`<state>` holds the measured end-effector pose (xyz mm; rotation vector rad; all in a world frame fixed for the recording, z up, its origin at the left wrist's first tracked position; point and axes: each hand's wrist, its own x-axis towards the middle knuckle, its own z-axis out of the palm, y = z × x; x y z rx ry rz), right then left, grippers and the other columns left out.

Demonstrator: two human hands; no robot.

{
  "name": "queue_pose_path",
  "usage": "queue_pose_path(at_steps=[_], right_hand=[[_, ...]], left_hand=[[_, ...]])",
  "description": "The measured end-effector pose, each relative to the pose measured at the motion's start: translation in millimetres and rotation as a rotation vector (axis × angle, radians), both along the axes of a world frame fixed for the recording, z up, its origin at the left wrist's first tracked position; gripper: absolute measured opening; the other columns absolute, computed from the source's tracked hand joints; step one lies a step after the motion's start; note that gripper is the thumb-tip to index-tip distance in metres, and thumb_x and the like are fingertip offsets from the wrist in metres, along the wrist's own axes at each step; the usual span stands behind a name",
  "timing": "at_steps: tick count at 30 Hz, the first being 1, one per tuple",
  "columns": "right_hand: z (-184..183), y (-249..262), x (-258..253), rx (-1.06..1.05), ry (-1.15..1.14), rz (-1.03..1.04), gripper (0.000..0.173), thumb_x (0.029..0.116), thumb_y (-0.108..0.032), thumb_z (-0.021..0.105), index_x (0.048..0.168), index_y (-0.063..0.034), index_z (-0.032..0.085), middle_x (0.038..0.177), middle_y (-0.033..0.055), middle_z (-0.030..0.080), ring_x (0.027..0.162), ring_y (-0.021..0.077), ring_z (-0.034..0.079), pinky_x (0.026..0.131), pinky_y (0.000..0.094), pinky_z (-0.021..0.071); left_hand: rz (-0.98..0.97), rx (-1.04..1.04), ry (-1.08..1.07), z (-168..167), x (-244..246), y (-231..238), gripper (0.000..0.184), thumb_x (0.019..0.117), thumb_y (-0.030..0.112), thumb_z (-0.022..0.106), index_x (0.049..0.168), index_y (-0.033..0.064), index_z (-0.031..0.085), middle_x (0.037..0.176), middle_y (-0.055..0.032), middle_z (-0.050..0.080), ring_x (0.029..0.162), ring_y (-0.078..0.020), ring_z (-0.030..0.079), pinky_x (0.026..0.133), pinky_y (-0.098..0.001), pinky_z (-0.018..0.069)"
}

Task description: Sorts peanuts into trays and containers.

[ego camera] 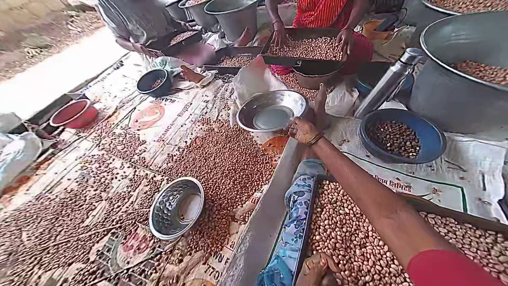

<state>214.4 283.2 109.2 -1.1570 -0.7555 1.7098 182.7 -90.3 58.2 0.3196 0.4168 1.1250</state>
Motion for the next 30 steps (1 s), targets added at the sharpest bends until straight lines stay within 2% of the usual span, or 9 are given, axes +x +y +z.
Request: queue_pose_path(at_steps=[5, 8, 14, 16, 18, 20, 25, 27, 30], right_hand=[[25.6, -98.9, 114.9, 0.244, -0.205, 0.185, 0.026, 0.1071, -0.006, 0.041, 0.126, -0.0016, 0.059, 0.1, 0.0007, 0.067, 0.081, 0.0057, 0.066, 0.072, 0.0221, 0.0552], [36.2, -186.8, 222.2, 0.46, -0.679, 0.207, 0.023, 0.1019, 0.0, 0.048, 0.114, 0.0029, 0.068, 0.091, 0.0006, 0.07, 0.075, 0.0009, 0.063, 0.073, 0.018, 0.0526], [15.6, -350.2, 369.5, 0.373, -1.378, 0.024, 0.016, 0.0954, 0.004, 0.061, 0.105, 0.0054, 0.074, 0.094, 0.0236, 0.07, 0.085, 0.0379, 0.067, 0.078, 0.0577, 0.0507], [3.8, -375.7, 368.0, 0.15, -1.46, 0.06, 0.027, 0.0987, -0.003, 0.062, 0.122, 0.0092, 0.067, 0.105, 0.0305, 0.068, 0.096, 0.0454, 0.066, 0.087, 0.0605, 0.0496], [-4.7, -374.7, 347.6, -0.206, -1.516, 0.231, 0.059, 0.1035, -0.021, 0.06, 0.148, 0.0124, 0.041, 0.134, 0.0369, 0.053, 0.124, 0.0503, 0.056, 0.105, 0.0595, 0.044], [-11.5, -360.0, 314.6, -0.362, -1.499, 0.325, 0.076, 0.1037, -0.033, 0.059, 0.152, 0.0138, 0.025, 0.142, 0.0353, 0.047, 0.127, 0.0469, 0.055, 0.104, 0.0541, 0.0462], [-8.0, -353.8, 218.4, -0.057, -1.12, 0.584, 0.089, 0.1009, -0.029, 0.064, 0.162, 0.0041, 0.008, 0.146, 0.0362, 0.043, 0.128, 0.0463, 0.055, 0.105, 0.052, 0.0465], [-5.2, -370.9, 202.3, 0.144, -0.946, 0.7, 0.085, 0.1009, -0.025, 0.064, 0.165, -0.0056, 0.012, 0.148, 0.0361, 0.042, 0.126, 0.0472, 0.056, 0.103, 0.0546, 0.0472], [0.0, -389.7, 234.0, 0.292, -0.852, 0.574, 0.045, 0.1034, -0.016, 0.057, 0.146, -0.0021, 0.055, 0.133, 0.026, 0.064, 0.117, 0.0394, 0.065, 0.104, 0.0528, 0.0469]], left_hand=[[-0.025, 0.001, -0.012, -2.4, 0.6, -3.3, 0.021, 0.0984, 0.042, 0.061, 0.098, 0.0261, 0.075, 0.057, 0.0167, 0.055, 0.049, 0.0061, 0.053, 0.048, -0.0113, 0.0443], [0.015, -0.002, -0.057, -0.5, 0.4, -3.7, 0.025, 0.0999, 0.039, 0.058, 0.114, 0.0237, 0.072, 0.061, 0.0156, 0.058, 0.05, 0.0062, 0.054, 0.049, -0.0106, 0.0454], [0.029, 0.035, -0.215, -5.3, -3.3, 3.9, 0.045, 0.1008, 0.021, 0.059, 0.146, 0.0176, 0.054, 0.079, 0.0078, 0.07, 0.056, 0.0033, 0.061, 0.053, -0.0105, 0.0498], [0.04, 0.052, -0.193, -3.3, -2.3, 3.6, 0.046, 0.0999, 0.016, 0.059, 0.146, 0.0155, 0.054, 0.088, 0.0054, 0.072, 0.057, 0.0031, 0.061, 0.053, -0.0099, 0.0499], [0.037, 0.029, -0.273, 0.4, 1.5, 5.2, 0.044, 0.0971, 0.01, 0.061, 0.141, 0.0085, 0.058, 0.089, 0.0017, 0.073, 0.058, 0.0011, 0.064, 0.054, -0.0104, 0.0514], [0.012, 0.025, -0.374, 3.2, 5.5, 5.2, 0.043, 0.0964, 0.007, 0.06, 0.139, 0.0033, 0.059, 0.09, 0.0001, 0.073, 0.062, -0.0005, 0.065, 0.057, -0.0113, 0.0524], [0.069, -0.061, -0.414, 14.3, 14.0, 1.8, 0.033, 0.0931, 0.006, 0.063, 0.125, 0.0016, 0.063, 0.082, 0.0008, 0.071, 0.059, -0.0025, 0.065, 0.056, -0.0131, 0.0538], [0.094, -0.108, -0.404, 21.6, 7.1, 1.2, 0.021, 0.0972, 0.01, 0.059, 0.114, 0.0021, 0.068, 0.074, 0.0015, 0.069, 0.057, -0.0025, 0.065, 0.053, -0.0132, 0.053], [0.178, -0.081, -0.32, 30.1, -19.6, -0.8, 0.017, 0.0982, 0.01, 0.057, 0.101, 0.0023, 0.072, 0.068, 0.002, 0.067, 0.055, -0.0018, 0.064, 0.051, -0.013, 0.0516]])
